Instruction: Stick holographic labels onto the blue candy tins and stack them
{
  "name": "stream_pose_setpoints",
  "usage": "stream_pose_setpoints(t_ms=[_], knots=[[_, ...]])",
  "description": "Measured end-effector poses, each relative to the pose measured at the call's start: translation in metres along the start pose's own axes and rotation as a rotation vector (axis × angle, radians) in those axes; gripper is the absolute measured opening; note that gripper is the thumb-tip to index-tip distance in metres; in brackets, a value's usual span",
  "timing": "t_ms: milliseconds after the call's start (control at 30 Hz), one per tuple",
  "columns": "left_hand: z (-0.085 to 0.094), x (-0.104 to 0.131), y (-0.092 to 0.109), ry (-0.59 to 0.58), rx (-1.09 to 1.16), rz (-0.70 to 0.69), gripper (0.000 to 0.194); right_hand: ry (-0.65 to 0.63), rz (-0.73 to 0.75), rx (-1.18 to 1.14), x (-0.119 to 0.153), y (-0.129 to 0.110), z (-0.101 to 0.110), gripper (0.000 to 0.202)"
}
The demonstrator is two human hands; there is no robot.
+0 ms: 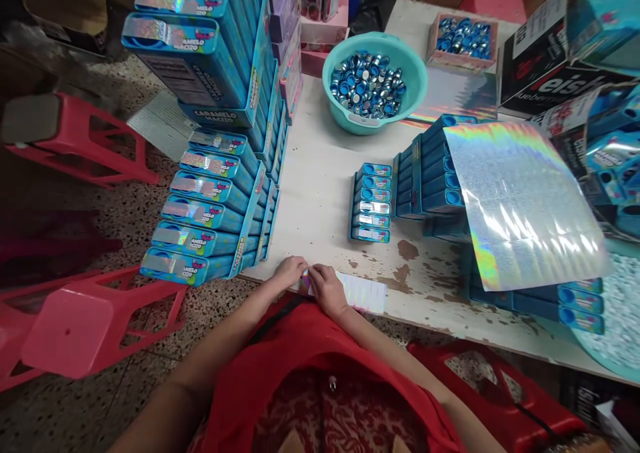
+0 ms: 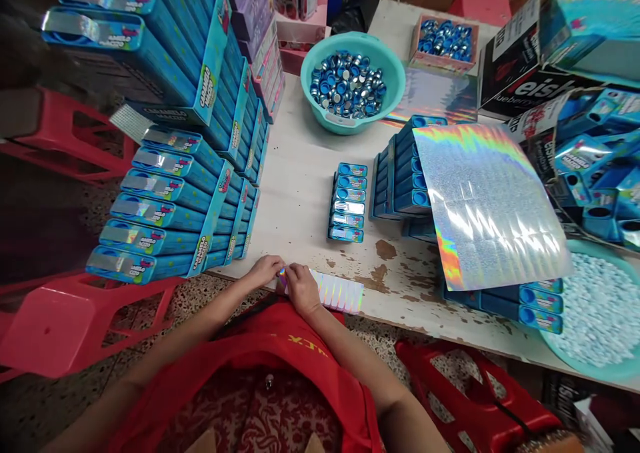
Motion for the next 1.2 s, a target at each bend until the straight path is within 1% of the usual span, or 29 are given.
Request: stream_pose_setpoints(t_ms=[100, 200, 267, 333, 367, 400, 467, 500, 533, 567, 600, 633, 667, 700, 767, 867, 933, 967, 1067, 1133, 1200], knots=[[0.0, 0.001, 0.001, -0.012, -0.037, 0.043, 0.027, -0.01, 0.049, 0.029, 0.002, -0.004, 0.004, 0.022], [0.002, 0.0, 0.002, -0.004, -0.056, 0.065, 0.027, -0.049, 0.0, 0.044, -0.001, -0.003, 0.006, 0.016], [0.003, 0.001, 0.001, 0.002, -0.068, 0.083, 0.026, -0.073, -0.083, 0.006, -0.004, 0.0, 0.013, 0.013], [0.005, 0.004, 0.002, 0.006, -0.088, 0.101, 0.028, -0.057, -0.203, -0.105, -0.008, 0.003, 0.026, 0.012], [0.009, 0.005, 0.005, 0.037, -0.078, 0.092, 0.029, -0.037, -0.267, -0.176, -0.011, 0.005, 0.036, 0.012], [0.015, 0.007, 0.012, 0.088, -0.034, 0.061, 0.031, -0.014, -0.327, -0.245, -0.013, 0.007, 0.046, 0.013], [0.027, 0.012, 0.033, 0.165, 0.185, -0.054, 0.033, 0.032, -0.426, -0.351, -0.02, 0.012, 0.067, 0.016], [0.031, 0.014, 0.045, 0.155, 0.334, -0.11, 0.035, 0.055, -0.464, -0.387, -0.024, 0.015, 0.077, 0.017], [0.03, 0.015, 0.055, 0.105, 0.471, -0.139, 0.036, 0.083, -0.496, -0.411, -0.029, 0.019, 0.086, 0.019], [0.027, 0.016, 0.064, 0.024, 0.571, -0.132, 0.035, 0.115, -0.522, -0.425, -0.034, 0.024, 0.094, 0.02], [0.023, 0.014, 0.071, -0.053, 0.625, -0.104, 0.032, 0.153, -0.55, -0.434, -0.039, 0.03, 0.102, 0.021], [0.021, 0.01, 0.078, -0.098, 0.64, -0.078, 0.029, 0.194, -0.582, -0.442, -0.044, 0.038, 0.108, 0.021], [0.024, 0.003, 0.085, -0.105, 0.628, -0.074, 0.027, 0.239, -0.612, -0.443, -0.049, 0.047, 0.114, 0.021], [0.029, -0.005, 0.095, -0.088, 0.604, -0.096, 0.027, 0.284, -0.637, -0.436, -0.055, 0.057, 0.12, 0.02], [0.045, -0.027, 0.118, -0.031, 0.564, -0.186, 0.025, 0.385, -0.65, -0.385, -0.071, 0.077, 0.133, 0.018], [0.072, -0.066, 0.152, 0.063, 0.558, -0.265, 0.019, 0.537, -0.613, -0.227, -0.101, 0.103, 0.157, 0.016], [0.085, -0.092, 0.169, 0.103, 0.548, -0.28, 0.02, 0.605, -0.622, -0.148, -0.121, 0.12, 0.168, 0.013], [0.088, -0.104, 0.175, 0.113, 0.528, -0.281, 0.019, 0.627, -0.642, -0.128, -0.13, 0.129, 0.17, 0.012], [0.089, -0.132, 0.184, 0.115, 0.472, -0.255, 0.016, 0.672, -0.723, -0.133, -0.145, 0.154, 0.167, 0.009], [0.084, -0.142, 0.184, 0.098, 0.46, -0.216, 0.016, 0.683, -0.758, -0.155, -0.148, 0.165, 0.16, 0.01], [0.078, -0.147, 0.181, 0.063, 0.497, -0.165, 0.017, 0.684, -0.775, -0.175, -0.147, 0.172, 0.153, 0.011]])
Point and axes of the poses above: each hand's wrist, its own x-axis away from the middle knuckle, its own z-axis out of the back of the hand, y = z × x, the point moved 9 cm from there along -x, towards the middle knuckle, and after that the axes turned 12 degrees about y, right-handed, at the moved point
